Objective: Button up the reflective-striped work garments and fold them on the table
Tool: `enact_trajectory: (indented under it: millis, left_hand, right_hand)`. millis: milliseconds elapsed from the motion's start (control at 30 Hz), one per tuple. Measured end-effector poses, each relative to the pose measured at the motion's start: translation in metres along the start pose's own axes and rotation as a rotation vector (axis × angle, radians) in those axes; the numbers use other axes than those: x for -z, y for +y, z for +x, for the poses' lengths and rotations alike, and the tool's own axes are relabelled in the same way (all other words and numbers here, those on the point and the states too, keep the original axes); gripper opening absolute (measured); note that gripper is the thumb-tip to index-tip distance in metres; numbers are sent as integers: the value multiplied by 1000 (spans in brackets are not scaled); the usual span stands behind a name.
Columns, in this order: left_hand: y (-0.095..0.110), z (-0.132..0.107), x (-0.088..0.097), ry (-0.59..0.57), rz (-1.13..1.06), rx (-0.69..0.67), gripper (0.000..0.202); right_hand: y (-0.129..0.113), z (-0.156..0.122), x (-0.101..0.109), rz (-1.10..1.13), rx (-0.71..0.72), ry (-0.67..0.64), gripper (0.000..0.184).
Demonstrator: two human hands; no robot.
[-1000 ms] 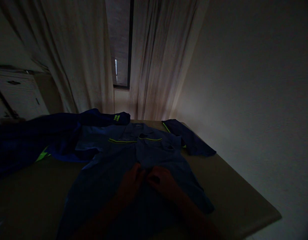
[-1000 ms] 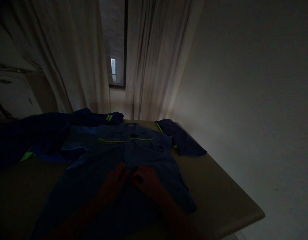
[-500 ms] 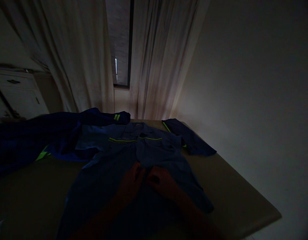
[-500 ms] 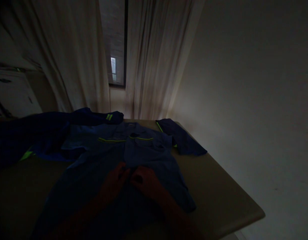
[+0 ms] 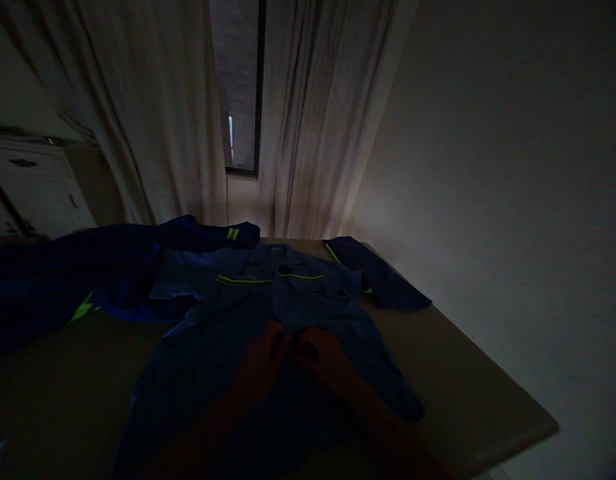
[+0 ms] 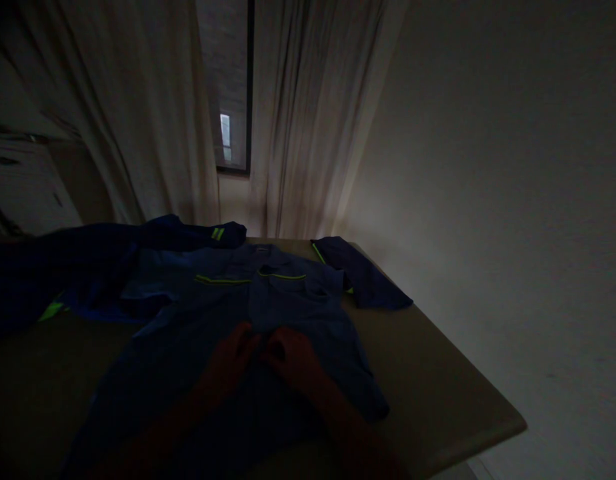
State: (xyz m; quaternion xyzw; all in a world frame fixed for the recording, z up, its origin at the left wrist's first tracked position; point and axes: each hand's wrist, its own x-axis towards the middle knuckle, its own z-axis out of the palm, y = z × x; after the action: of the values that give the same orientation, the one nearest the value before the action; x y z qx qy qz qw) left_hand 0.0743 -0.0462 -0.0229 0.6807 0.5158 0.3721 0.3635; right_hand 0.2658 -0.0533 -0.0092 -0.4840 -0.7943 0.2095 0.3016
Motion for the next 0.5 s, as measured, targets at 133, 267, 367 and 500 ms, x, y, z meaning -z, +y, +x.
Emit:
enact_trajectory:
  millis: [133,267,367,500]
  left_hand:
    - [1,6,4,-6,-240,94,51]
    - [4,4,14,-221,-356,69,63]
    - [11,-13,25,-415,-135,-77,54]
    - [10,-57,53,-495,197,-165,53]
  right_hand:
    - [2,4,12,27,-24,185,24]
    - [11,8,41,29,-118,435,25]
    - [22,-6,65,0,-204,381,28]
    - [40,-73,90,-133,-244,206,44]
